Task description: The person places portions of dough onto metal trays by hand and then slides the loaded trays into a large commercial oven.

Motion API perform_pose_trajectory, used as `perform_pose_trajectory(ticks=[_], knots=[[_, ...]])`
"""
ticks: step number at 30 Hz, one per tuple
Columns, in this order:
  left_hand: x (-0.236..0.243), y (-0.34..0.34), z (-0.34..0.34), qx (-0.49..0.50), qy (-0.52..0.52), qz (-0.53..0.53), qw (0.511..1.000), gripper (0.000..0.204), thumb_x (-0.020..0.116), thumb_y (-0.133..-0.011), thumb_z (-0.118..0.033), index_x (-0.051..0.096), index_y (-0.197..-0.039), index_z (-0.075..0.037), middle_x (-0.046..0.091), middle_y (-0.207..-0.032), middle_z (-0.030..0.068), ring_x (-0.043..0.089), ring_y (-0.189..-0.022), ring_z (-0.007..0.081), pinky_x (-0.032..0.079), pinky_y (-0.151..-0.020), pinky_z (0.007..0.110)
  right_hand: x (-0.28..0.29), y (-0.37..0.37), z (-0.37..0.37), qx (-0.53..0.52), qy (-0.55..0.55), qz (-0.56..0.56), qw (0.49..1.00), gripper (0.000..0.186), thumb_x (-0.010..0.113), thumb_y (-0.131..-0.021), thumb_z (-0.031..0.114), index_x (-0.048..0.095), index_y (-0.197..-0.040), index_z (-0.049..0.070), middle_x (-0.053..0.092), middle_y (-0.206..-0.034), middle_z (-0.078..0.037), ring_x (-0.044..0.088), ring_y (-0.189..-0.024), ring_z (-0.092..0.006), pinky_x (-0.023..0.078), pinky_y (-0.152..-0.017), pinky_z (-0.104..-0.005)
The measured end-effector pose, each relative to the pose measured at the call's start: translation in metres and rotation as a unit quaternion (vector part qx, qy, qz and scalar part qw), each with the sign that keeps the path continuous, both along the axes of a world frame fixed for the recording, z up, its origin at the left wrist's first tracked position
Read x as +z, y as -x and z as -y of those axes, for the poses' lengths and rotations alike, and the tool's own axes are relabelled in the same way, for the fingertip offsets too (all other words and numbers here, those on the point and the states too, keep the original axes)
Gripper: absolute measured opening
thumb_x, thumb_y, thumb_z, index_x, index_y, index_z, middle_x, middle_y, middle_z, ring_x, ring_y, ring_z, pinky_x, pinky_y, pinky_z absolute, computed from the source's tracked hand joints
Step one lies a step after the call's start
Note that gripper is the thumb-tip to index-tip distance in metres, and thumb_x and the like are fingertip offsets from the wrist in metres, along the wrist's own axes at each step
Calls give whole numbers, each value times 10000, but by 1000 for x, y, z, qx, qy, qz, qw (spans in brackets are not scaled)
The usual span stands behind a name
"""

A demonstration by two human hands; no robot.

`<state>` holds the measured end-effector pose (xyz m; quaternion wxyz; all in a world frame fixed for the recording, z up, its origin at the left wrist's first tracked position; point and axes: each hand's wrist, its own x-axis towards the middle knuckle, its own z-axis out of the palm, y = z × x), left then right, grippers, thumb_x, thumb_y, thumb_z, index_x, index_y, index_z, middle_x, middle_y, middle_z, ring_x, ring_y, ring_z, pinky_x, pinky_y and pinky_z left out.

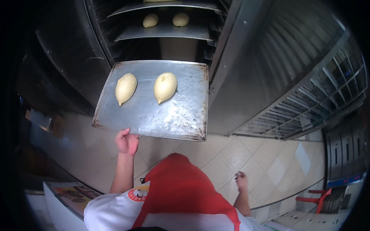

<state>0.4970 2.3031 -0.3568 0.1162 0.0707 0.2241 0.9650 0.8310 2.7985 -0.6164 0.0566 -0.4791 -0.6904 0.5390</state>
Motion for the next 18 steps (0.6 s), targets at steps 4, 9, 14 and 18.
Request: perform_pose_trajectory(ticks=[4, 9, 14, 18], knots=[[-10, 44, -10, -18, -2, -33, 999, 463, 504, -855, -25, 482, -1309, 63, 586, -1306, 194, 603, -1185, 324, 526, -988, 483, -10, 41, 32, 132, 10, 76, 988, 447, 649, -896, 214, 582, -1287, 7, 688, -981, -99, 654, -833, -193, 516, -699, -333], [10, 141, -34, -4, -6, -32, 999, 329, 518, -902, 0, 549, -1223, 63, 640, -1203, 177, 672, -1051, 301, 567, -938, 452, 7, 85, 57, 153, 46, 55, 986, 471, 646, -893, 207, 563, -1313, 9, 678, -996, -76, 641, -881, -173, 505, -761, -323], [1, 231, -71, -12, 45, -87, 995, 408, 544, -891, 40, 519, -1298, 37, 617, -1248, 164, 612, -1153, 306, 534, -984, 478, 17, 45, 61, 69, 46, 85, 993, 470, 654, -881, 205, 575, -1303, 14, 684, -977, -72, 645, -853, -169, 513, -734, -329], [-33, 286, -79, 14, 56, -107, 993, 395, 550, -932, -38, 512, -1316, 49, 553, -1356, 171, 476, -1304, 312, 315, -1160, 494, 21, -19, 69, -69, 108, 143, 981, 482, 709, -870, 216, 588, -1278, -11, 712, -999, -142, 664, -818, -193, 532, -718, -340]])
